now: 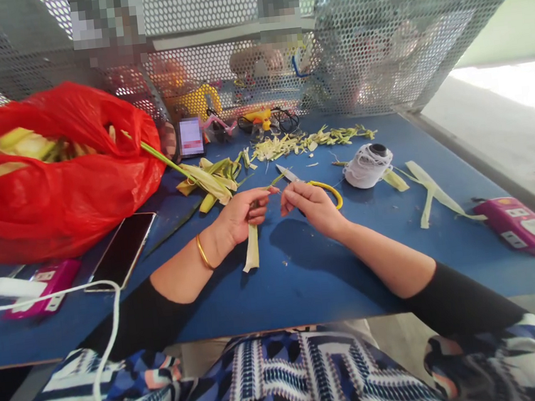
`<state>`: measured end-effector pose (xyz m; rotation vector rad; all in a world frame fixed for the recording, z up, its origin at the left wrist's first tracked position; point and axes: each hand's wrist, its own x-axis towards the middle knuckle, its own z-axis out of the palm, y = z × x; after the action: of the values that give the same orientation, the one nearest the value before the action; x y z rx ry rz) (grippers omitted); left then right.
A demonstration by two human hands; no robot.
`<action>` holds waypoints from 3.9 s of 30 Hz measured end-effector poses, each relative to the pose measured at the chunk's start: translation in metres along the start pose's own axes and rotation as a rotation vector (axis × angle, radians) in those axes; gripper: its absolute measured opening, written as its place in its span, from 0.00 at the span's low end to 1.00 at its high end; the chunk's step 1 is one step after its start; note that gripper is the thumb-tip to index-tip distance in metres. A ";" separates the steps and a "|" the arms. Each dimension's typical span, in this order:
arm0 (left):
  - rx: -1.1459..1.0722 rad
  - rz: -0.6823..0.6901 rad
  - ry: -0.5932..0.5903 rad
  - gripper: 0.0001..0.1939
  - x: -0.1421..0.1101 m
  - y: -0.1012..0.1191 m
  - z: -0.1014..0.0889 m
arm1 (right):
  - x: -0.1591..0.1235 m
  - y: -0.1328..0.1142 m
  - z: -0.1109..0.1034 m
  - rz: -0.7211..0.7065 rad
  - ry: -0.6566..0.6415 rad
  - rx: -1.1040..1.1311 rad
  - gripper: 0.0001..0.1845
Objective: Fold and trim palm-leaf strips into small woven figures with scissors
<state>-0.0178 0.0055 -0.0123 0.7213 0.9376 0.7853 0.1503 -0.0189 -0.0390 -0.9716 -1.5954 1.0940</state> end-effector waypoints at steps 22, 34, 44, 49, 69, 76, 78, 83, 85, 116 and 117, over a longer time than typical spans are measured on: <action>0.125 0.417 0.277 0.13 -0.016 0.013 -0.003 | 0.003 -0.027 -0.035 0.460 -0.127 -1.391 0.19; 0.121 0.453 0.361 0.07 -0.007 0.017 -0.021 | 0.005 -0.024 -0.053 0.440 0.062 0.098 0.26; 0.196 0.557 0.437 0.05 0.001 0.014 -0.026 | -0.010 -0.041 -0.020 0.524 -0.449 0.613 0.37; 0.263 0.635 0.472 0.02 0.002 0.011 -0.028 | -0.018 -0.038 -0.007 0.519 -0.440 0.748 0.28; 0.342 0.686 0.497 0.03 0.008 0.003 -0.031 | -0.022 -0.037 0.005 0.555 -0.634 1.029 0.44; 0.393 0.683 0.494 0.05 0.006 0.000 -0.030 | -0.022 -0.037 0.007 0.535 -0.627 1.026 0.43; 0.394 0.683 0.490 0.05 0.006 -0.001 -0.030 | -0.022 -0.036 0.007 0.539 -0.605 1.023 0.43; 0.360 0.668 0.467 0.05 0.006 -0.001 -0.028 | -0.021 -0.034 0.007 0.603 -0.539 1.008 0.41; 0.331 0.649 0.461 0.05 0.005 0.000 -0.026 | -0.021 -0.034 0.007 0.621 -0.512 1.009 0.40; -0.004 0.138 0.152 0.10 -0.025 -0.002 0.002 | 0.015 -0.027 0.018 0.302 0.037 0.035 0.23; -0.011 0.136 0.168 0.10 -0.024 -0.002 0.001 | 0.018 -0.026 0.019 0.299 0.021 0.041 0.23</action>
<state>-0.0253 -0.0151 -0.0034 0.7235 1.0419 0.9821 0.1253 -0.0135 -0.0129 -1.2176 -1.4347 1.3080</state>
